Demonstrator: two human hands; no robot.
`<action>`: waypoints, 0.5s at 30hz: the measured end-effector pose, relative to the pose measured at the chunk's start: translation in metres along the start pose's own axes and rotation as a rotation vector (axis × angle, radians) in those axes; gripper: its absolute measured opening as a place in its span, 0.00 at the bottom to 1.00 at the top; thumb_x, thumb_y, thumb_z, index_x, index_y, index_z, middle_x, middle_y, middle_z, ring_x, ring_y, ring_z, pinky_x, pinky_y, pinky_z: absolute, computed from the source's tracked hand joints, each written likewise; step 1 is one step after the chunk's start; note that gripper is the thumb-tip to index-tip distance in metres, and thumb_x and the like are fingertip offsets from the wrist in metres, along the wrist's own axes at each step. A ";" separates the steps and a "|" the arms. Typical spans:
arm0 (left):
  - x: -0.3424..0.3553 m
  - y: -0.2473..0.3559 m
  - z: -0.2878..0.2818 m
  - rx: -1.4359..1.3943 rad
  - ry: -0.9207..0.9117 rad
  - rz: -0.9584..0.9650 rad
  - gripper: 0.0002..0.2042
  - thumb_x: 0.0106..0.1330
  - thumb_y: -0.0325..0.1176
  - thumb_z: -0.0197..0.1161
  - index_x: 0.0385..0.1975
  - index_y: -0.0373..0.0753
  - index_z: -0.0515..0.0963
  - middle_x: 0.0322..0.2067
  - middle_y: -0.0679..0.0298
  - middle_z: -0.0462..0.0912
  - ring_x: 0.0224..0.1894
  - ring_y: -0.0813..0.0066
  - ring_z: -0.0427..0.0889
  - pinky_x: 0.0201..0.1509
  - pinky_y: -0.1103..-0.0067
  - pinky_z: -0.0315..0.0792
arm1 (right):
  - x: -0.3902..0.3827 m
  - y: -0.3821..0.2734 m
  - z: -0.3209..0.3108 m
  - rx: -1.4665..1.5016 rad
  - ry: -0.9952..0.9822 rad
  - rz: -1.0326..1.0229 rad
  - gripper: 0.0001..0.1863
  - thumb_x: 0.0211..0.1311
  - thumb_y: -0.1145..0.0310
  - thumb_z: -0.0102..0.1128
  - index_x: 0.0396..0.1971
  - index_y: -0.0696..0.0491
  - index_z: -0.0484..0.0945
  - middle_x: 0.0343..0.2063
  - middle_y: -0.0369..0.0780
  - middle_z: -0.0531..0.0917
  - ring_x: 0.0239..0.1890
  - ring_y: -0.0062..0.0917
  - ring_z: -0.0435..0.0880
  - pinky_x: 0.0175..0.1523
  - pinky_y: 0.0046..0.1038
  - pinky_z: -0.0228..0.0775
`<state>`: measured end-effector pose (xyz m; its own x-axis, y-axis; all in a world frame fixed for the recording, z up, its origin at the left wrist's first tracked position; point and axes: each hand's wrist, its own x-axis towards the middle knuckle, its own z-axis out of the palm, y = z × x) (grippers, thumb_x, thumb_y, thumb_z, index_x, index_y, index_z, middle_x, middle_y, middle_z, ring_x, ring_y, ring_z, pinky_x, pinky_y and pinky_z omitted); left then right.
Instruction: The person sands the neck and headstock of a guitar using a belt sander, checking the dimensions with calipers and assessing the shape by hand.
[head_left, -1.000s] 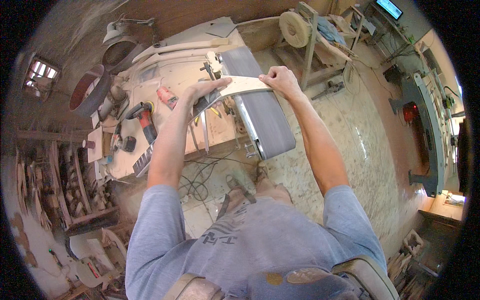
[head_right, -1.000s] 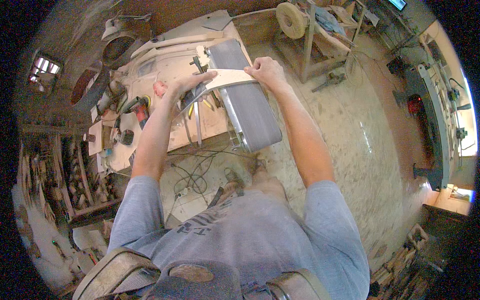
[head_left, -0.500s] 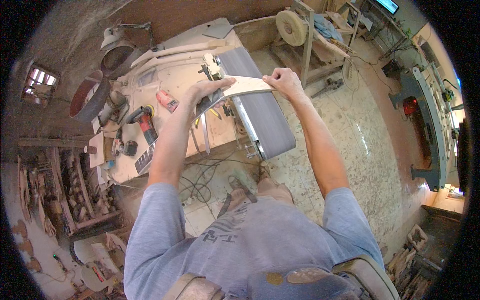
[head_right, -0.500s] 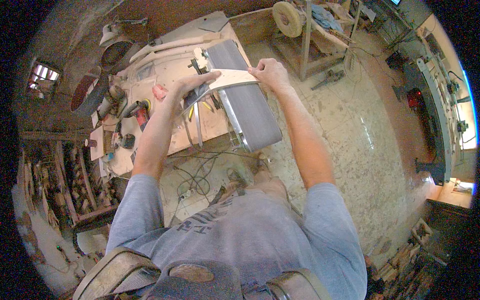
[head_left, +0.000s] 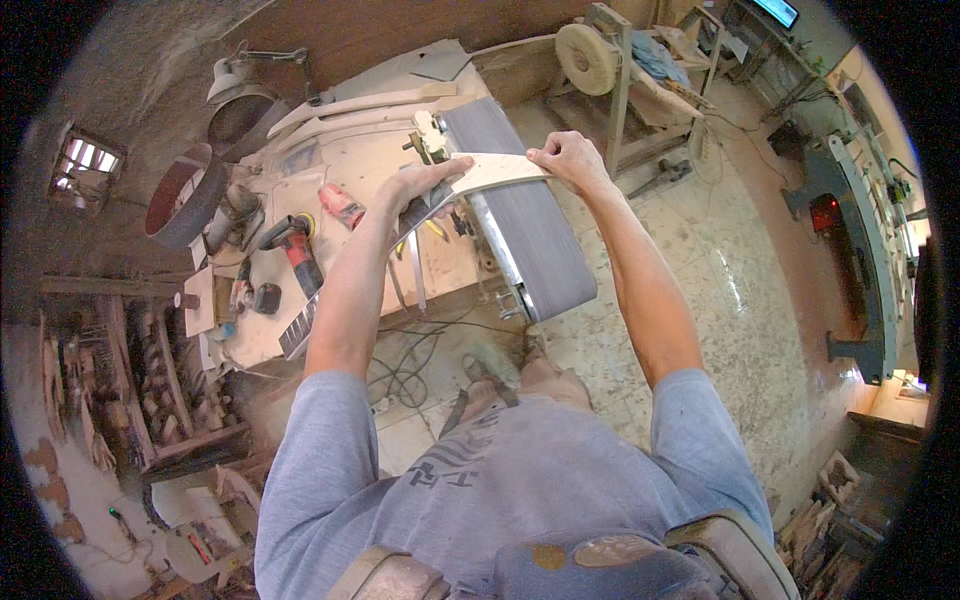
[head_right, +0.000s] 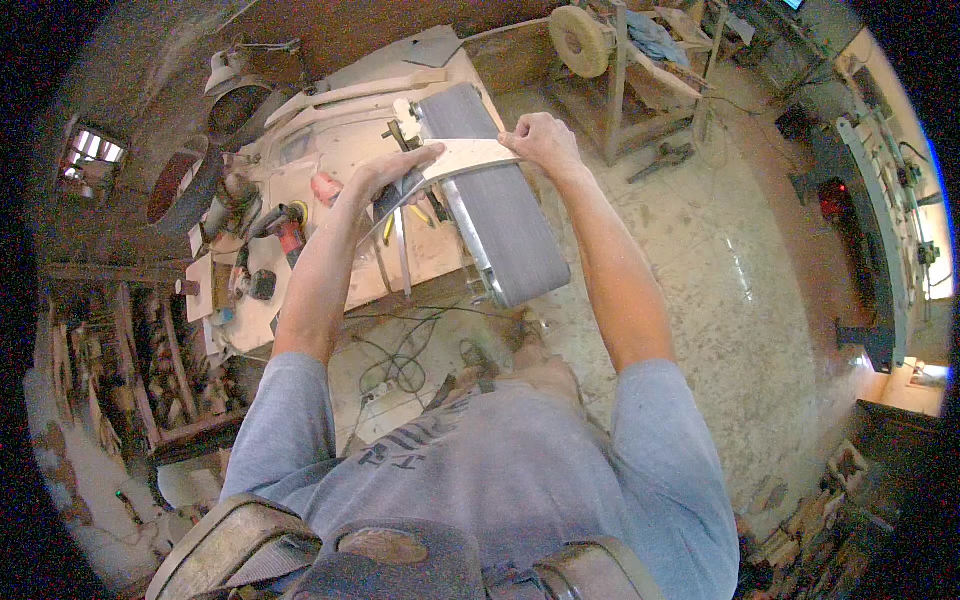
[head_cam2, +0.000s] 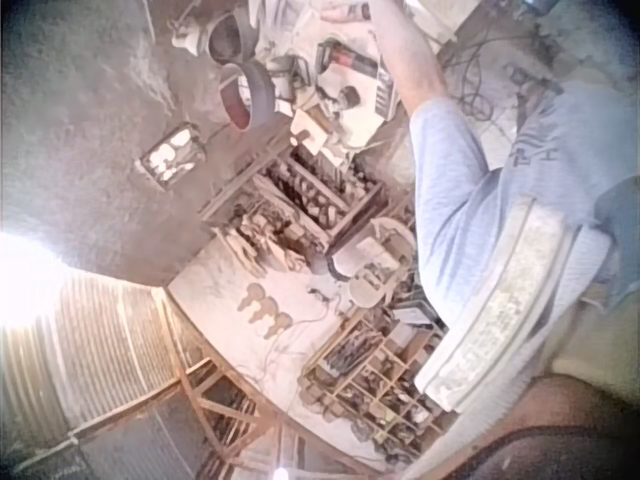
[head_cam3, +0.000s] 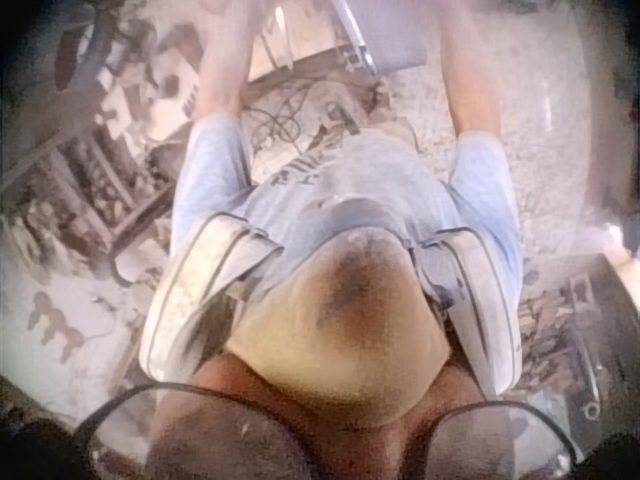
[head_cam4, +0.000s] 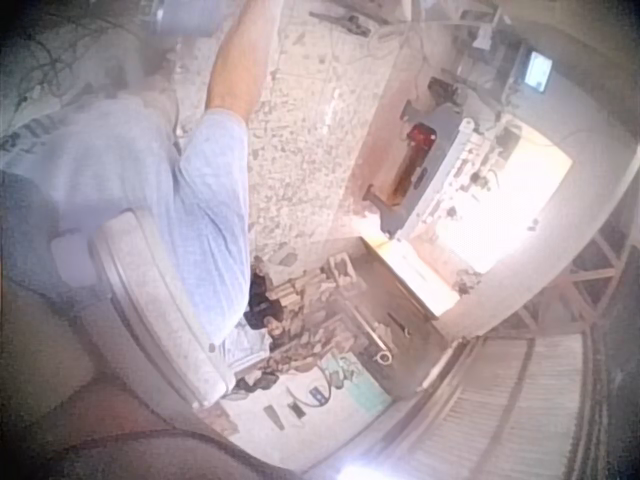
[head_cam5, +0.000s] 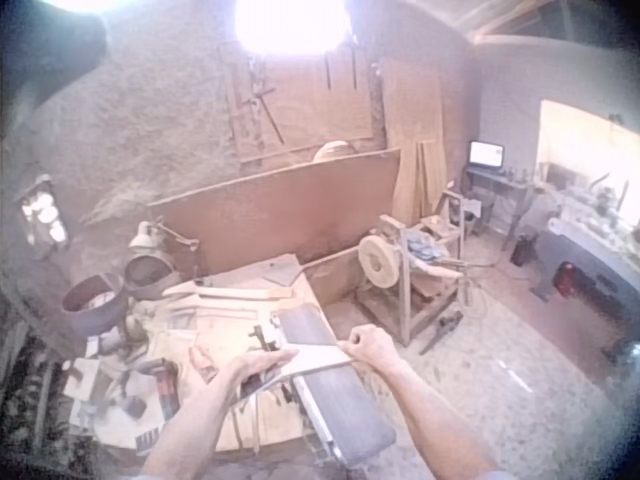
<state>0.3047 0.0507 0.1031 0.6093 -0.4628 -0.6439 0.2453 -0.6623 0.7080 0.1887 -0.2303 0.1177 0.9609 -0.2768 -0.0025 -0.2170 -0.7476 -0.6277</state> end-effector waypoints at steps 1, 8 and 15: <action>-0.006 0.005 0.003 0.009 0.035 -0.013 0.32 0.65 0.68 0.63 0.34 0.38 0.82 0.21 0.64 0.83 0.18 0.77 0.83 0.19 0.81 0.78 | 0.001 0.001 0.001 -0.002 0.000 0.005 0.23 0.55 0.41 0.73 0.27 0.49 0.87 0.34 0.45 0.90 0.42 0.42 0.90 0.49 0.43 0.79; -0.029 0.008 0.007 0.000 0.057 -0.036 0.31 0.66 0.67 0.64 0.33 0.37 0.81 0.19 0.64 0.82 0.17 0.76 0.82 0.17 0.81 0.76 | 0.009 0.001 0.004 0.018 -0.040 -0.058 0.23 0.54 0.41 0.72 0.27 0.49 0.87 0.33 0.44 0.90 0.42 0.43 0.90 0.50 0.44 0.79; -0.035 -0.012 0.009 -0.158 0.077 -0.002 0.31 0.67 0.66 0.64 0.33 0.37 0.82 0.18 0.62 0.83 0.16 0.75 0.82 0.20 0.79 0.76 | 0.017 -0.005 0.018 0.044 -0.062 -0.067 0.22 0.54 0.42 0.73 0.28 0.48 0.87 0.35 0.44 0.90 0.43 0.42 0.90 0.50 0.45 0.79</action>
<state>0.2738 0.0698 0.1147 0.6634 -0.4109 -0.6253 0.3583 -0.5592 0.7476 0.2089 -0.2198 0.1066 0.9821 -0.1882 -0.0064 -0.1453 -0.7357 -0.6615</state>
